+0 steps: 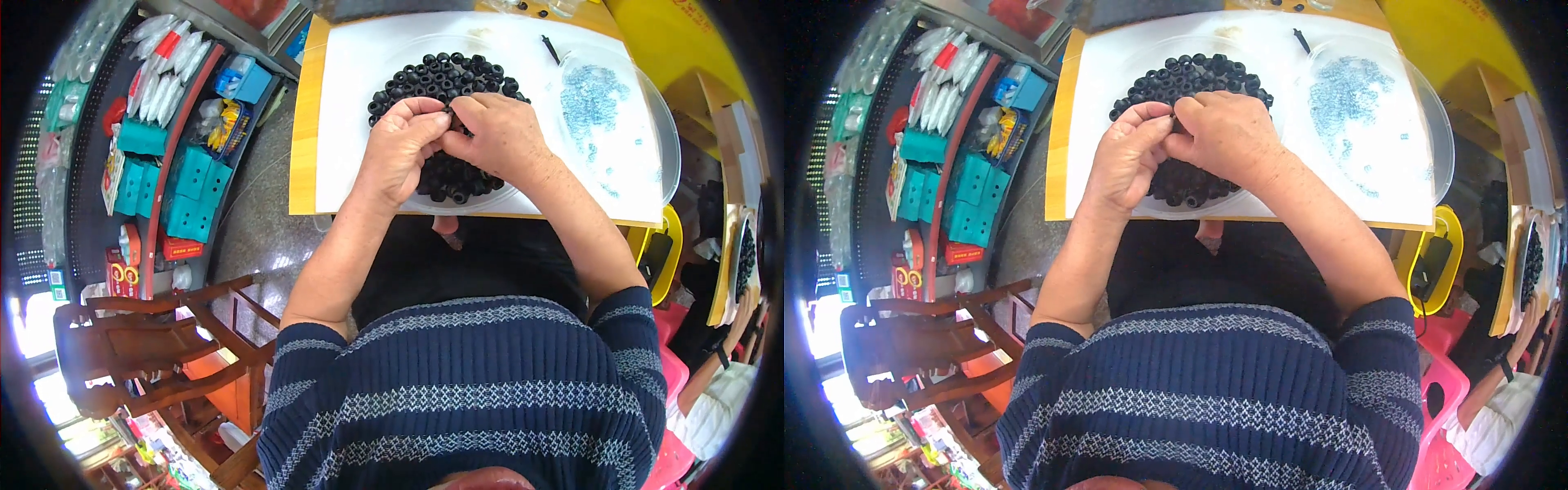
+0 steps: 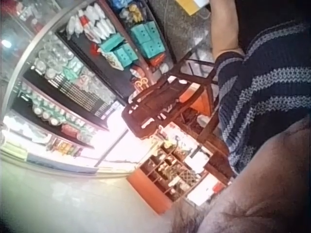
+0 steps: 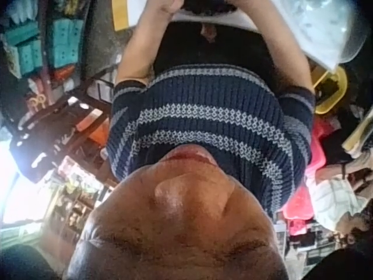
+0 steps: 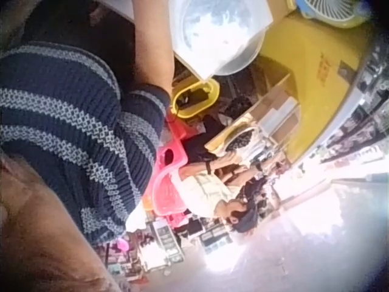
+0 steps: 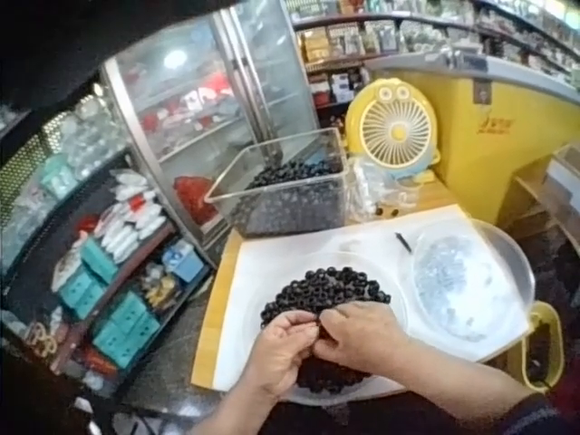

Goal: The person assembles components by picking small metal fasteners from a tray and inserting them into black plastic parts by hand.

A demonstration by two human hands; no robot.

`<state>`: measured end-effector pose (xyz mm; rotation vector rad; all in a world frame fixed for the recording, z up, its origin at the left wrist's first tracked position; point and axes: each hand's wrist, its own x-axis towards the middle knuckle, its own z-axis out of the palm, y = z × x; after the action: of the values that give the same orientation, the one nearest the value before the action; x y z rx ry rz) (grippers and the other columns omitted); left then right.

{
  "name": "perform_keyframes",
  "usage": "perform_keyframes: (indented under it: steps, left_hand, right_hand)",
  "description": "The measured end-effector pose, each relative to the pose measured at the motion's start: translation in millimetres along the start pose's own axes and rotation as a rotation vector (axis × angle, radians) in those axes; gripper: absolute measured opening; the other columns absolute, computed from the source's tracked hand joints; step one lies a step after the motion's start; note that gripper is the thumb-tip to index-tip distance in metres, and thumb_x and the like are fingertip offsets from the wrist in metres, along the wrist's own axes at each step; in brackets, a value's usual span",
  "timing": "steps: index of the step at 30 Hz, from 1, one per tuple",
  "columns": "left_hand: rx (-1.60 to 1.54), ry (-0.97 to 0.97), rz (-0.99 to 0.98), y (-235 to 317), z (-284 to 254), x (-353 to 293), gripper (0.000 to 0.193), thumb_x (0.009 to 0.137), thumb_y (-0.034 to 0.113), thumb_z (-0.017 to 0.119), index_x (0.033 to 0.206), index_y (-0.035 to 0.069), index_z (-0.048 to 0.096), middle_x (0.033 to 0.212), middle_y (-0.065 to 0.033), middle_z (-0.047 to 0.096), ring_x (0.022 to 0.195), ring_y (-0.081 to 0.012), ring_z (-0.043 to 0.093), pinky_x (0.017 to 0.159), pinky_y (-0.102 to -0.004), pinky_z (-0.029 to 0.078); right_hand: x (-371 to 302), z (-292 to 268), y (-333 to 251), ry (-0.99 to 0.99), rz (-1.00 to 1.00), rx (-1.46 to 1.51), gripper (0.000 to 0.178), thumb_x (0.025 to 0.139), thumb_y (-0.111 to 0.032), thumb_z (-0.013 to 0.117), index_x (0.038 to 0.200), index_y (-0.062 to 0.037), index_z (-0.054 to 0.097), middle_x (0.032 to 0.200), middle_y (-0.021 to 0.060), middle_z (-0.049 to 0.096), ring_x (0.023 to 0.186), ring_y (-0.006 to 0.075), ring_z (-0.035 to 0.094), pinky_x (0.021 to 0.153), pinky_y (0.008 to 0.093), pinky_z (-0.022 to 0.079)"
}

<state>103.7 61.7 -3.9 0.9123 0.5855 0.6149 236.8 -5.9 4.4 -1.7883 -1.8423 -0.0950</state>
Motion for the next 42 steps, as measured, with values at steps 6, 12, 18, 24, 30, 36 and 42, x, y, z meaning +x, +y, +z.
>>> perform_keyframes:
  steps: [6,12,18,24,30,36,42]
  left_hand:
    - [-0.014,-0.053,-0.072,4,1,-3,0.017,0.081,0.014,0.054,0.092,0.001,0.053,0.083,-0.0073,0.059,0.072,-0.0131,0.056,0.067,-0.0274,0.047]
    - [0.150,-0.088,-0.133,3,0,-4,0.017,0.081,0.017,0.055,0.084,0.000,0.058,0.074,-0.0066,0.060,0.066,-0.0127,0.056,0.060,-0.0254,0.048]
    - [0.168,-0.067,-0.153,0,3,-3,0.016,0.079,0.015,0.056,0.081,0.000,0.059,0.070,-0.0063,0.059,0.060,-0.0124,0.056,0.055,-0.0234,0.048]
    - [0.186,-0.043,-0.078,1,5,-1,0.014,0.080,0.015,0.054,0.080,0.002,0.058,0.070,-0.0059,0.059,0.060,-0.0125,0.056,0.056,-0.0241,0.047]
    - [0.069,0.005,-0.061,0,0,0,0.014,0.080,0.013,0.052,0.087,0.001,0.057,0.078,-0.0095,0.060,0.062,-0.0133,0.056,0.055,-0.0261,0.049]
    - [0.103,-0.030,-0.071,-6,-1,3,0.019,0.082,0.014,0.051,0.095,0.000,0.054,0.084,-0.0118,0.060,0.065,-0.0128,0.056,0.052,-0.0237,0.047]
    - [0.108,-0.048,-0.082,-4,-2,0,0.015,0.081,0.011,0.052,0.092,0.001,0.056,0.082,-0.0112,0.060,0.062,-0.0112,0.057,0.050,-0.0222,0.046]
  right_hand:
    - [-3,-2,12,0.092,-0.019,0.023,0.025,0.064,-0.031,0.060,0.060,-0.0076,0.051,0.062,0.0064,0.055,0.062,0.0227,0.057,0.055,0.0337,0.046]
    - [-3,-7,13,-0.012,-0.070,0.012,0.025,0.063,-0.032,0.059,0.060,-0.0075,0.052,0.060,0.0064,0.055,0.061,0.0229,0.057,0.056,0.0342,0.046]
    - [-2,-10,13,-0.098,-0.098,0.057,0.025,0.062,-0.031,0.056,0.057,-0.0064,0.055,0.059,0.0086,0.057,0.060,0.0251,0.057,0.057,0.0356,0.046]
    - [-1,-7,12,-0.058,-0.067,0.086,0.026,0.064,-0.029,0.056,0.056,-0.0049,0.054,0.057,0.0101,0.056,0.061,0.0269,0.058,0.058,0.0370,0.046]
    - [-29,-72,54,0.078,0.224,0.092,0.017,0.078,-0.019,0.056,0.088,-0.0052,0.056,0.078,0.0101,0.059,0.070,0.0196,0.058,0.061,0.0281,0.046]
    - [-90,-139,115,-0.049,0.631,-0.175,0.014,0.076,-0.014,0.050,0.080,-0.0025,0.057,0.076,0.0162,0.059,0.071,0.0311,0.056,0.065,0.0367,0.045]
    - [-108,-141,130,-0.373,0.581,-0.236,0.015,0.071,-0.009,0.049,0.082,-0.0014,0.055,0.082,0.0169,0.058,0.080,0.0329,0.055,0.069,0.0388,0.043]
